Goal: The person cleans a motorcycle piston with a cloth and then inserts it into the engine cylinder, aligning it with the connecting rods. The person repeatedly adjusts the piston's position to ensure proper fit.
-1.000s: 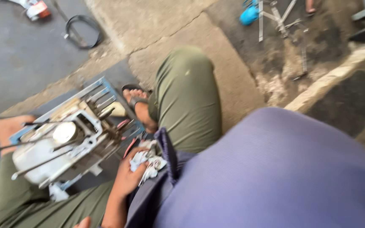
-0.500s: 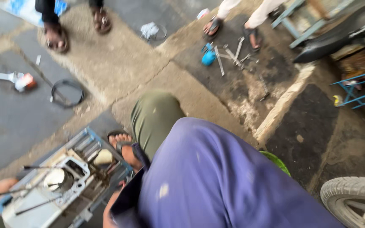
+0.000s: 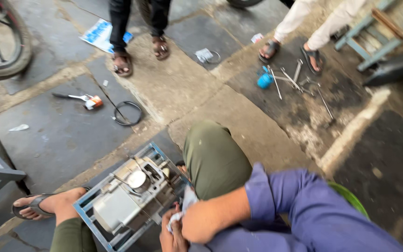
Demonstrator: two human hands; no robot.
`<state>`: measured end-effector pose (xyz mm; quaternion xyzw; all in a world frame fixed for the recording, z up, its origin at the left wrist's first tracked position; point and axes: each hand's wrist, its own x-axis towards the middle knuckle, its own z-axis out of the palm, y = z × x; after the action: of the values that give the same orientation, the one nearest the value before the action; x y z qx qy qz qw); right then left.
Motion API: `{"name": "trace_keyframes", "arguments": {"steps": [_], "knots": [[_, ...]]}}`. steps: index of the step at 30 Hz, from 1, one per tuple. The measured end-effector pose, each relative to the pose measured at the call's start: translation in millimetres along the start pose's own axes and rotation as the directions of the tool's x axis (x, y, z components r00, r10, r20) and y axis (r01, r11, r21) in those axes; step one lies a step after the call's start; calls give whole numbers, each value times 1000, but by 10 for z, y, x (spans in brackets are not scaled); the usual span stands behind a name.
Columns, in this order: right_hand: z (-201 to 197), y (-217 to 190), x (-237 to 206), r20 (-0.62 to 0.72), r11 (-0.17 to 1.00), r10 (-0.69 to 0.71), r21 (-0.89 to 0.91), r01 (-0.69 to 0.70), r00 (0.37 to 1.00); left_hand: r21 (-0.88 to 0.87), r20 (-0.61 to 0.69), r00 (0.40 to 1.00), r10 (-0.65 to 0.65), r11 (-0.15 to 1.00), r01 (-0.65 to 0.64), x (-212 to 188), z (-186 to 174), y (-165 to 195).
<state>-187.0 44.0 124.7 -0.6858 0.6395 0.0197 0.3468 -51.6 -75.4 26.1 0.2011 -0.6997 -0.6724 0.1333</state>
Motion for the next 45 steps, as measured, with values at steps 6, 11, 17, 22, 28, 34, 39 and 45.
{"name": "trace_keyframes", "arguments": {"steps": [6, 11, 17, 22, 28, 34, 39, 45], "knots": [[-648, -56, 238, 130, 987, 5, 161, -26, 992, 106, -219, 949, -225, 962, 252, 150, -158, 140], [-1008, 114, 226, 131, 971, -140, 213, 110, 981, 181, -334, 942, 36, 983, 27, 54, -342, 378], [-1321, 342, 292, 127, 709, -258, 698, 98, 958, -274, -779, 626, 43, 874, -401, -5, -725, 351], [-1134, 268, 210, -418, 505, -184, 737, 450, 890, -788, -472, 868, -156, 515, -336, -114, -698, 294], [-635, 392, 111, -858, 556, -268, 234, 798, 438, -261, -424, 778, 464, 760, -595, 50, 431, 405], [-487, 434, 30, -924, 710, -67, 220, 668, 376, -203, -480, 699, 530, 708, -677, -80, 547, 748], [-550, 412, -8, -933, 683, -174, 117, 721, 316, -207, -367, 688, 626, 666, -716, -119, 488, 1074], [-477, 483, 97, -921, 676, -223, 90, 732, 320, -44, -98, 781, 617, 781, -623, -160, 128, 1416]]}}
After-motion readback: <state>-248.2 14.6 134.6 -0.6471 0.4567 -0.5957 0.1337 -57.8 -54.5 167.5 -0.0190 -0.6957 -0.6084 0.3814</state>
